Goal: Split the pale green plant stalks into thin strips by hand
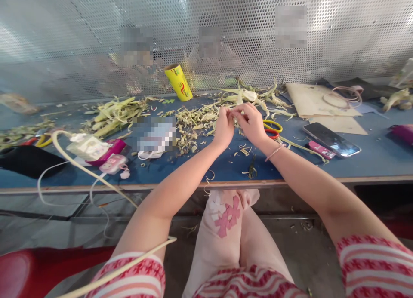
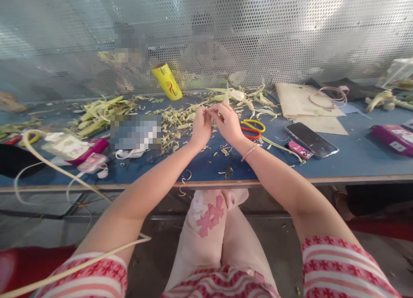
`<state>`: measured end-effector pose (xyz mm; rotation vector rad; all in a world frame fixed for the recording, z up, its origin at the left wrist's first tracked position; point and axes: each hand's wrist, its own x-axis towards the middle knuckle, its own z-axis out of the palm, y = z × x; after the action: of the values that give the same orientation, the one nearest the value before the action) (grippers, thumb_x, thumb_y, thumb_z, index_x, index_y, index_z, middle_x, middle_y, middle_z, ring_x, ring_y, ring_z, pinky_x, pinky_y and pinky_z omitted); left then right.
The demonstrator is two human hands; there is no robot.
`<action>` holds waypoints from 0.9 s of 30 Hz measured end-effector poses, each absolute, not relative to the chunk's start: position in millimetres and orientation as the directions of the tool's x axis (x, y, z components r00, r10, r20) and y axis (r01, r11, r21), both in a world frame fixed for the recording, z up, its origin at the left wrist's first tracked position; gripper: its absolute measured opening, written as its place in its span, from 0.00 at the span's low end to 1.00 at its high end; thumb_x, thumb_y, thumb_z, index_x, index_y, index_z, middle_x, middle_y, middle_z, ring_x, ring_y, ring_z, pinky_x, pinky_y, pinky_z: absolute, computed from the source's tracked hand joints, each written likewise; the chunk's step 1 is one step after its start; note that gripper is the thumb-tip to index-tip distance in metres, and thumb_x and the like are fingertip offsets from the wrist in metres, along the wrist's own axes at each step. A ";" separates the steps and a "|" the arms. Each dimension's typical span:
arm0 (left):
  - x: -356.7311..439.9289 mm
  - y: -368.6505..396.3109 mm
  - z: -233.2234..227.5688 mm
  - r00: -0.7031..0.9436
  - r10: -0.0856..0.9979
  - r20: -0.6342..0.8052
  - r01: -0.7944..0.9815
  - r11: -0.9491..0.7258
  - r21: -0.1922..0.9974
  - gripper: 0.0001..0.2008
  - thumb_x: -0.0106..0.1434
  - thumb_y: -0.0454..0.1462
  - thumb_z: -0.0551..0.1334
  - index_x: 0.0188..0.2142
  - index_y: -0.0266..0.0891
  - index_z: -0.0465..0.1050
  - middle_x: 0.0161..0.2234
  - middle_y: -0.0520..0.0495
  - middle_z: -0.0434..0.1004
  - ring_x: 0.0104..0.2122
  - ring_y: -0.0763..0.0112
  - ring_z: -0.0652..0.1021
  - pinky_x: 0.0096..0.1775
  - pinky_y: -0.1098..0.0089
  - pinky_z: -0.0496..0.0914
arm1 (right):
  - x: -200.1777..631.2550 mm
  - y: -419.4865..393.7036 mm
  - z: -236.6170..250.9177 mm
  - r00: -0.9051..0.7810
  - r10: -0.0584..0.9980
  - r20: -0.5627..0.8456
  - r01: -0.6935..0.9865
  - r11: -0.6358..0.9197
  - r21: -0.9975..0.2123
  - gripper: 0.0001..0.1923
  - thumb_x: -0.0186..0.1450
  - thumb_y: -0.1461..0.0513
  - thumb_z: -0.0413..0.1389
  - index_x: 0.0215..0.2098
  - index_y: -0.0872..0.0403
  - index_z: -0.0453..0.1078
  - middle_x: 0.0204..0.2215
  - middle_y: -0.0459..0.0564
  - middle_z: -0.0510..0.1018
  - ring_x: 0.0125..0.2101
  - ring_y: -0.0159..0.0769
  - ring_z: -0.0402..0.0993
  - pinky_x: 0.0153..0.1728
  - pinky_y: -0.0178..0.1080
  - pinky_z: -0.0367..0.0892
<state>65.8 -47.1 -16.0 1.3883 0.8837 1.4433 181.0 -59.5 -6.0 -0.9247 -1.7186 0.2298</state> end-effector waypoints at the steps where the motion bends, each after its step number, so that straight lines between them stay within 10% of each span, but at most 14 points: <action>1: 65.3 -47.3 -15.4 0.042 0.938 0.343 -0.107 -0.337 0.935 0.05 0.63 0.40 0.59 0.35 0.43 0.64 0.24 0.53 0.63 0.27 0.74 0.70 0.35 0.69 0.65 | 181.6 -58.7 -5.8 -0.062 0.684 0.727 0.457 0.667 -0.588 0.06 0.65 0.62 0.52 0.36 0.50 0.71 0.36 0.50 0.73 0.38 0.36 0.68 0.36 0.39 0.68; 27: 55.8 -27.8 -23.6 -0.010 0.843 0.538 0.170 -0.529 0.832 0.17 0.63 0.54 0.53 0.36 0.43 0.59 0.19 0.56 0.58 0.18 0.76 0.65 0.27 0.70 0.60 | 204.2 -28.8 -8.5 0.216 0.651 0.728 0.404 0.619 -0.673 0.06 0.62 0.61 0.52 0.35 0.53 0.70 0.33 0.46 0.74 0.37 0.34 0.70 0.37 0.38 0.65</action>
<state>55.8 -27.8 -23.6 1.7220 1.0521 1.5829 204.2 -28.8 -8.5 -0.9666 -1.4046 0.2143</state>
